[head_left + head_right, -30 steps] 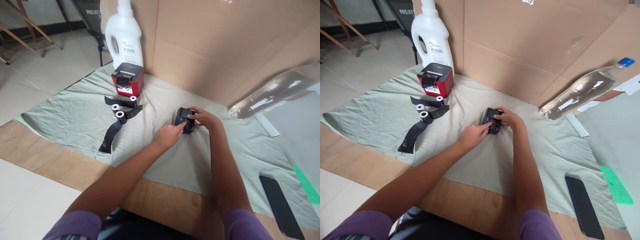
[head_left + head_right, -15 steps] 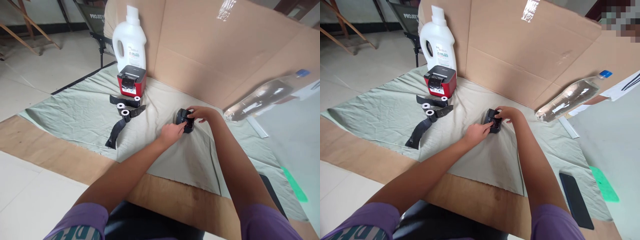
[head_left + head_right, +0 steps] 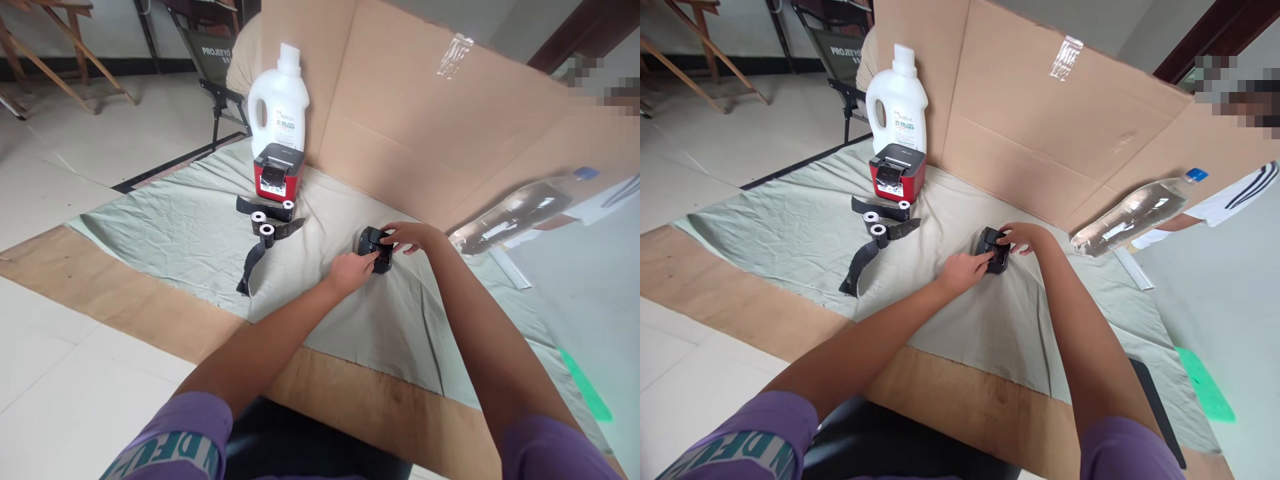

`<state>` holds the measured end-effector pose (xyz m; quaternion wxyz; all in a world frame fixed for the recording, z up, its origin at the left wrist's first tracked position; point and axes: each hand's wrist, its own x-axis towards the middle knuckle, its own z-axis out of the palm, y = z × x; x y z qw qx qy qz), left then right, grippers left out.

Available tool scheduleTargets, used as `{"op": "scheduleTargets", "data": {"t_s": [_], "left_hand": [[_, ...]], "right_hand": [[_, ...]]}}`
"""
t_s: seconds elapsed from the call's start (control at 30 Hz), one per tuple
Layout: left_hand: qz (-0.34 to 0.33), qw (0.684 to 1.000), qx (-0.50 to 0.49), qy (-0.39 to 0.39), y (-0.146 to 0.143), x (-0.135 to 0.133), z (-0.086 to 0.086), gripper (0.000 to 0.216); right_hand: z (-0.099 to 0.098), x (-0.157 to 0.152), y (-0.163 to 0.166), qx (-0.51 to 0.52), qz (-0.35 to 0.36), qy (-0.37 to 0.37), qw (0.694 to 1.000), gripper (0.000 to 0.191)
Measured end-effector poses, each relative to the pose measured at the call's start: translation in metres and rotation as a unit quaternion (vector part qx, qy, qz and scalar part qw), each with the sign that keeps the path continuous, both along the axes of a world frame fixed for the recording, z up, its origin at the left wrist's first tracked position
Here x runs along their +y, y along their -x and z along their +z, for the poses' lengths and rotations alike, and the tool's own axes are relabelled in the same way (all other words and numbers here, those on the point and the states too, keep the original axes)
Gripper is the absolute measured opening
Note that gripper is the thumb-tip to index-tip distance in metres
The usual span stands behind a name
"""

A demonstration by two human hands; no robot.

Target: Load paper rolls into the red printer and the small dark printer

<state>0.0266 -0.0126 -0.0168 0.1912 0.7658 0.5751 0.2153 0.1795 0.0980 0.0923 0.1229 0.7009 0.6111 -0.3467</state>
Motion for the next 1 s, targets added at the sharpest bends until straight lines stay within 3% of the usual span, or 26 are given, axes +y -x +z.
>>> {"op": "scheduleTargets", "data": {"t_s": [0.47,0.6,0.73,1.0], "left_hand": [[0.005,1.000,-0.005,-0.025,-0.001,0.001,-0.004,0.043],[0.004,1.000,-0.008,-0.019,0.000,0.001,-0.002,0.043],[0.004,1.000,-0.009,-0.007,0.001,0.001,-0.001,0.043],[0.000,1.000,-0.010,-0.006,-0.003,0.003,-0.007,0.043]], "right_hand": [[-0.001,0.001,-0.002,0.002,0.021,-0.014,1.000,0.067],[0.007,0.008,0.001,-0.022,0.057,0.007,0.998,0.074],[0.011,0.022,0.008,-0.099,0.105,-0.020,0.989,0.085],[-0.001,0.036,0.023,-0.118,0.147,0.028,0.982,0.085]]}}
